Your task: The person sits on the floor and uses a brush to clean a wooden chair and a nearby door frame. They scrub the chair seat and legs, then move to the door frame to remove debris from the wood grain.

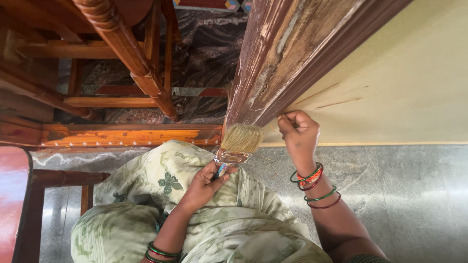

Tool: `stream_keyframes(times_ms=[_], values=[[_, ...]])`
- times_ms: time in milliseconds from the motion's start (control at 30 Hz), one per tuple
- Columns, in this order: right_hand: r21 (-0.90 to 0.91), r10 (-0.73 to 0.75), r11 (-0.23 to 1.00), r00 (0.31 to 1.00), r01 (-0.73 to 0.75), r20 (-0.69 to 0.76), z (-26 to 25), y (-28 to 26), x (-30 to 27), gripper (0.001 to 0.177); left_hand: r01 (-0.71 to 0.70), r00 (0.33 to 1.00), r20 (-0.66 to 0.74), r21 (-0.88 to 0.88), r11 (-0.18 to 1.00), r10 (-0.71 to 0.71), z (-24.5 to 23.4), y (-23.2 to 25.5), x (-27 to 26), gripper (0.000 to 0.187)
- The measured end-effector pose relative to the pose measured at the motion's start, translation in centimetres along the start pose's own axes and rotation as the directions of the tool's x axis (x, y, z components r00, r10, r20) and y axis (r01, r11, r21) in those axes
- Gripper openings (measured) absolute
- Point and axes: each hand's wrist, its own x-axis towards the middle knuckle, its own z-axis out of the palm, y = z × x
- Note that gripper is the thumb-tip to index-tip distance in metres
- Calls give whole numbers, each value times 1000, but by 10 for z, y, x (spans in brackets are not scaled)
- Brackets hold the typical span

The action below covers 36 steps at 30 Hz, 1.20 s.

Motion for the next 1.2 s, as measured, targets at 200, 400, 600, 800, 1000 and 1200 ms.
stream_keyframes(times_ms=[200,400,600,800,1000,1200], values=[[-4,53,999,998,-53,30,-3,-7,-1,13,-25,999,22,-18,1000,25,-3,-2,7,47],[20,39,999,998,-40,47,-5,-5,-3,13,6,1000,25,-27,1000,-5,-3,1,8,49],[-5,22,1000,998,-22,57,-7,-9,-5,13,-23,999,34,-35,999,25,-2,2,10,44],[-502,-38,840,945,205,324,-33,-14,5,21,7,999,41,-23,1000,-7,-3,3,12,43],[-569,-112,760,926,313,361,-19,-14,-1,14,-47,998,41,-32,998,48,-3,-9,13,34],[-614,-238,635,874,470,424,-18,-15,-1,13,-57,998,20,17,998,57,-2,-10,6,38]])
